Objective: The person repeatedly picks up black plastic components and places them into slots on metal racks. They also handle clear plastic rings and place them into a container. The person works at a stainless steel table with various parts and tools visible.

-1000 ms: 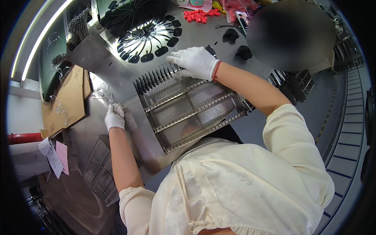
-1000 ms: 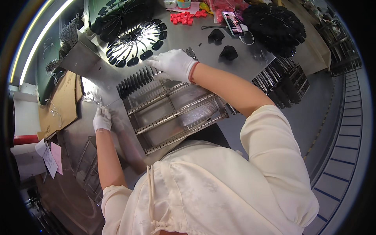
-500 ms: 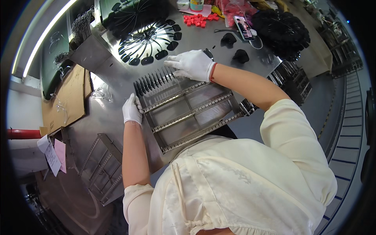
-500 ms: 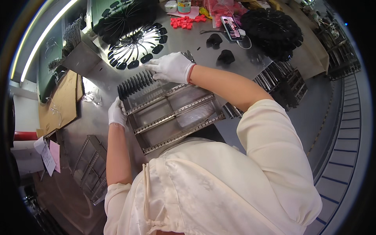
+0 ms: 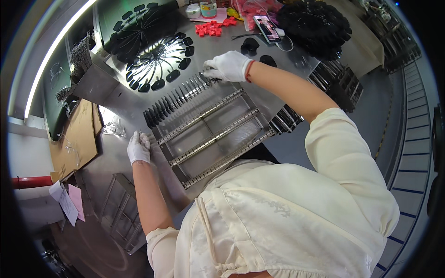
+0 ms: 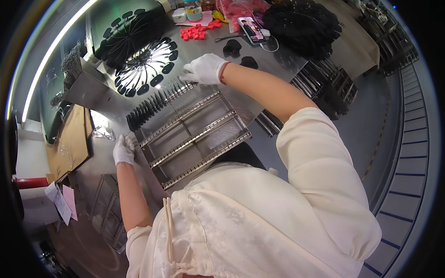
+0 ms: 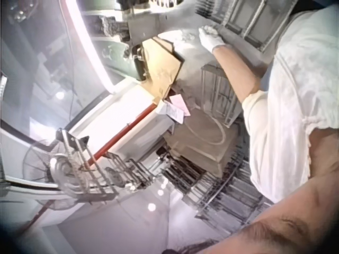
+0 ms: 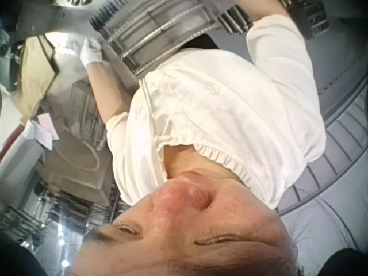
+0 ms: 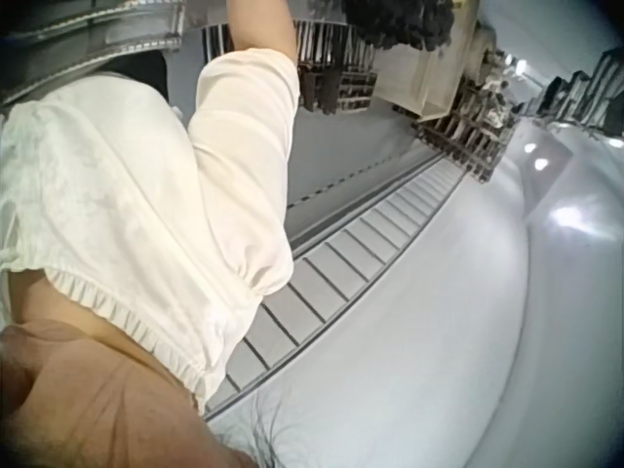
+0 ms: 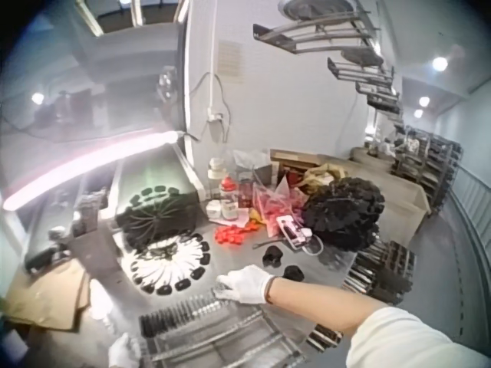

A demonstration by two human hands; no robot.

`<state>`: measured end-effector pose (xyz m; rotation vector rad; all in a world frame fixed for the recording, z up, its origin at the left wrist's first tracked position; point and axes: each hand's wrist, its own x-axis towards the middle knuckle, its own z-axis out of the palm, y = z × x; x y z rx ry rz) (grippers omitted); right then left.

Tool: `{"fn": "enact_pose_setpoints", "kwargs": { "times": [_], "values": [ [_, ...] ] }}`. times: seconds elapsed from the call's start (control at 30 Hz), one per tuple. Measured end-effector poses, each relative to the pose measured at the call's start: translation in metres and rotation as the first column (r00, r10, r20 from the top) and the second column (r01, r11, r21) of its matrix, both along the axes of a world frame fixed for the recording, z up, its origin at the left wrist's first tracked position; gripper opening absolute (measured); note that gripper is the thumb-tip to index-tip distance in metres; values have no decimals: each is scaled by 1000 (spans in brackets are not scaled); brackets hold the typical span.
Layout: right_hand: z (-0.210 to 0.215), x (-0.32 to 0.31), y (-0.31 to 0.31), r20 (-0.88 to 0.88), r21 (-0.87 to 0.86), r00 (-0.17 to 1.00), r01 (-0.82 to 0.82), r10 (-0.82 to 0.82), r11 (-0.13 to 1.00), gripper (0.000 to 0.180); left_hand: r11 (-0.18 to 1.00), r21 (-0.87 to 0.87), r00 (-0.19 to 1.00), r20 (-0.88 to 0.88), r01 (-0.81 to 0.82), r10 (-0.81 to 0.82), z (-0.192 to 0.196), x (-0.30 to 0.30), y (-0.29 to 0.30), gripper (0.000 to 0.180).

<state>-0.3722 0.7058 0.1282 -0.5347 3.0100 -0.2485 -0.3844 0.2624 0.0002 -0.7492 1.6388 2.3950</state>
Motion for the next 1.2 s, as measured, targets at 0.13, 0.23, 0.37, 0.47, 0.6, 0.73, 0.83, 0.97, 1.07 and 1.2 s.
{"fn": "enact_pose_setpoints", "kwargs": {
  "times": [0.13,0.23,0.37,0.47,0.6,0.73,0.83,0.97,1.07,1.2],
  "values": [
    [-12,-20,2,-85,122,978,-178,189,976,39,912,-404,975,-164,74,-152,21,16,53,19],
    [-19,-26,0,-67,29,991,-118,120,993,32,867,-497,957,-264,-32,-116,28,26,61,34],
    [-60,-24,22,-297,-92,954,-72,42,993,30,658,-753,947,-209,3,-243,37,28,70,39],
    [-34,24,-6,-378,-111,923,27,-68,993,33,452,-890,892,-255,-65,-373,22,34,56,39],
    [-9,45,-1,-363,-344,896,127,-257,930,47,210,-970,898,16,121,-440,52,52,75,39],
    [10,32,88,-306,-590,765,315,-567,743,41,248,-964,917,-10,98,-399,42,54,71,35],
    [10,39,143,-19,-203,865,488,-502,849,51,282,-959,940,-74,25,-334,40,54,79,35],
    [-25,35,129,238,95,849,464,-472,881,48,355,-935,953,-112,-6,-281,43,43,87,35],
    [-83,17,127,73,-191,637,764,-767,616,44,410,-912,973,-102,-8,-209,41,30,88,37],
    [-46,45,108,-50,-149,714,686,-698,713,24,361,-880,949,-312,-308,49,79,53,110,44]
  ]
}}
